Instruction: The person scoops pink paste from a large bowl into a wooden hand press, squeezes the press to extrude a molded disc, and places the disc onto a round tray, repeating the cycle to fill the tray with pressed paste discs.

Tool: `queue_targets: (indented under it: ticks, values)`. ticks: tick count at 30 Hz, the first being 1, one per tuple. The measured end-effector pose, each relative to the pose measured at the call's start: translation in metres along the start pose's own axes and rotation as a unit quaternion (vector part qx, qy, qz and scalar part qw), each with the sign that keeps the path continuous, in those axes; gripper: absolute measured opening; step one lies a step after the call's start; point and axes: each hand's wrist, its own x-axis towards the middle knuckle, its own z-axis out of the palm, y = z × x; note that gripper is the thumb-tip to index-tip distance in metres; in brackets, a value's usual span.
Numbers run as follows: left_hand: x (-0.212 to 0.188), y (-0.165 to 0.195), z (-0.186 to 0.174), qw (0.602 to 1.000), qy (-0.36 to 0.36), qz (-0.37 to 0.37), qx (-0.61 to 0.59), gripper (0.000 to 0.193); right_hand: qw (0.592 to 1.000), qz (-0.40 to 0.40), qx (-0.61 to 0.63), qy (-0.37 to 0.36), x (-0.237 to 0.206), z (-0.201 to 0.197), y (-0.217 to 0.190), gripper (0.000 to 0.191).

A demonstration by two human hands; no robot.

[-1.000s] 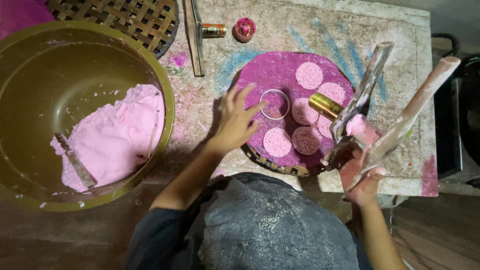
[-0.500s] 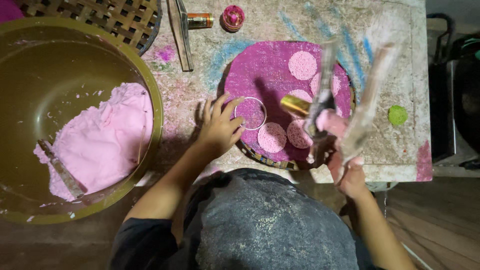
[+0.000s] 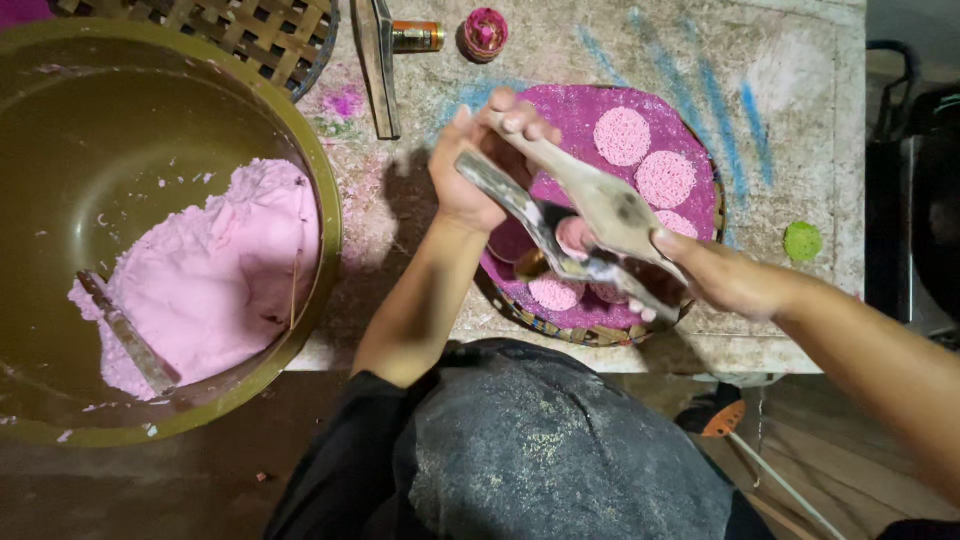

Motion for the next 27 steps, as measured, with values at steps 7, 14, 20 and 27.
queue_targets:
  ticks: [7, 14, 20, 27]
  values:
    - [0.002, 0.035, -0.035, 0.998, -0.019, 0.038, -0.040, 0.028, 0.978, -0.029, -0.192, 0.082, 0.022, 0.023, -0.063, 0.088]
    - [-0.003, 0.016, -0.044, 0.995, 0.009, 0.050, -0.080, 0.025, 0.979, -0.027, -0.182, 0.083, 0.012, 0.028, -0.077, 0.086]
    - [0.021, 0.009, -0.047, 0.997, 0.007, 0.049, -0.052, 0.024, 0.966, -0.034, -0.199, 0.160, 0.009, 0.025, -0.084, 0.076]
    - [0.031, 0.041, -0.035, 0.999, -0.028, 0.014, 0.015, 0.029, 0.966, -0.158, -0.136, 0.152, 0.032, 0.042, -0.076, 0.066]
